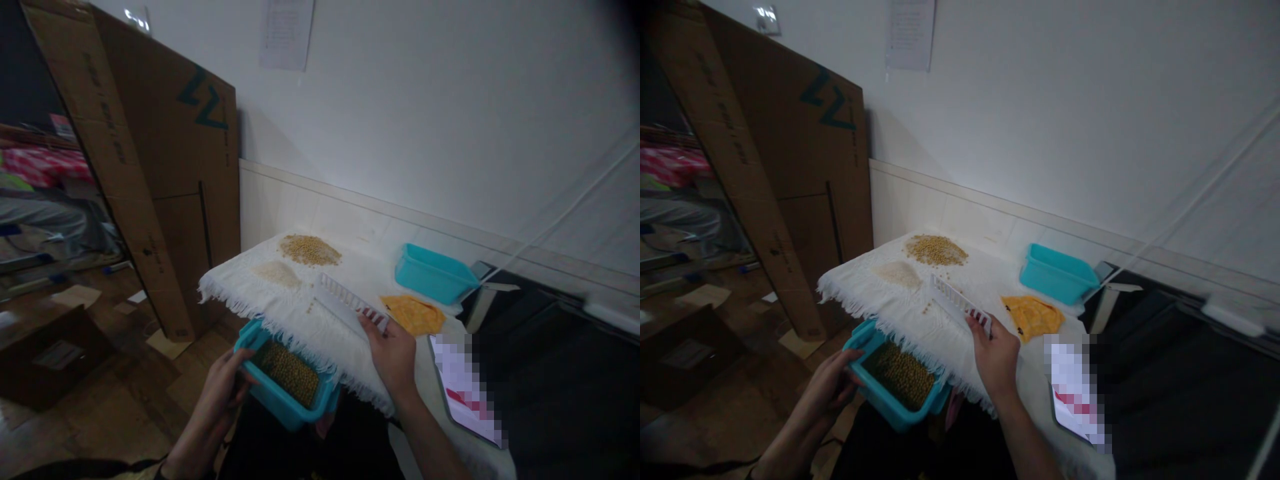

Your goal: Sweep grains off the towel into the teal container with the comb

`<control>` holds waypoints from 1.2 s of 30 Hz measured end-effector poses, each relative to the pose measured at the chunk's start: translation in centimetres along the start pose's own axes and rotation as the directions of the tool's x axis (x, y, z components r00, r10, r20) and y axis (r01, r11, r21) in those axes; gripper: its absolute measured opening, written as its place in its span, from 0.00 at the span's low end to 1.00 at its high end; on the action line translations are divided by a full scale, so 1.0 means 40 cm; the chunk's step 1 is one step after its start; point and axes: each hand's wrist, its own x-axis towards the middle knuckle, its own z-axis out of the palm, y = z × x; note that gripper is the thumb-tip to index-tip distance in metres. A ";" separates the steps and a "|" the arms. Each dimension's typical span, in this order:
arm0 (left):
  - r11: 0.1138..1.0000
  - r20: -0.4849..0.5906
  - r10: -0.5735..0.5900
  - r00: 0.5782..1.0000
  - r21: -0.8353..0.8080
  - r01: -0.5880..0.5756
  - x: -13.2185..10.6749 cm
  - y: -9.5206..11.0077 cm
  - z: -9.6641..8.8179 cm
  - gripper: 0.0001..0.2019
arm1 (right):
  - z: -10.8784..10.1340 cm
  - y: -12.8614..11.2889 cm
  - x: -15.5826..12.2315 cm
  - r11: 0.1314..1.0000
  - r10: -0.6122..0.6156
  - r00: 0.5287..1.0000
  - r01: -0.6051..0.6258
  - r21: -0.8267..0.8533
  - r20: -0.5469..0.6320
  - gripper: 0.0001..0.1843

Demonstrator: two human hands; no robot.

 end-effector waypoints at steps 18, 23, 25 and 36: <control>1.000 -0.004 -0.021 1.000 -0.012 0.021 -0.010 0.013 0.001 0.13 | 0.023 0.032 0.029 0.999 -0.023 0.989 0.018 0.037 0.149 0.23; 1.000 0.002 -0.008 1.000 -0.023 0.008 -0.008 0.016 0.005 0.14 | 0.020 0.035 0.022 0.999 -0.012 0.988 0.004 0.052 0.152 0.22; 1.000 -0.001 -0.005 1.000 -0.022 0.005 -0.008 0.015 0.005 0.14 | 0.017 0.031 0.014 0.998 -0.008 0.987 -0.002 0.061 0.160 0.22; 1.000 -0.001 -0.012 1.000 -0.014 0.012 -0.003 0.005 -0.004 0.14 | 0.016 0.011 -0.012 0.987 -0.011 0.979 -0.022 0.159 0.204 0.16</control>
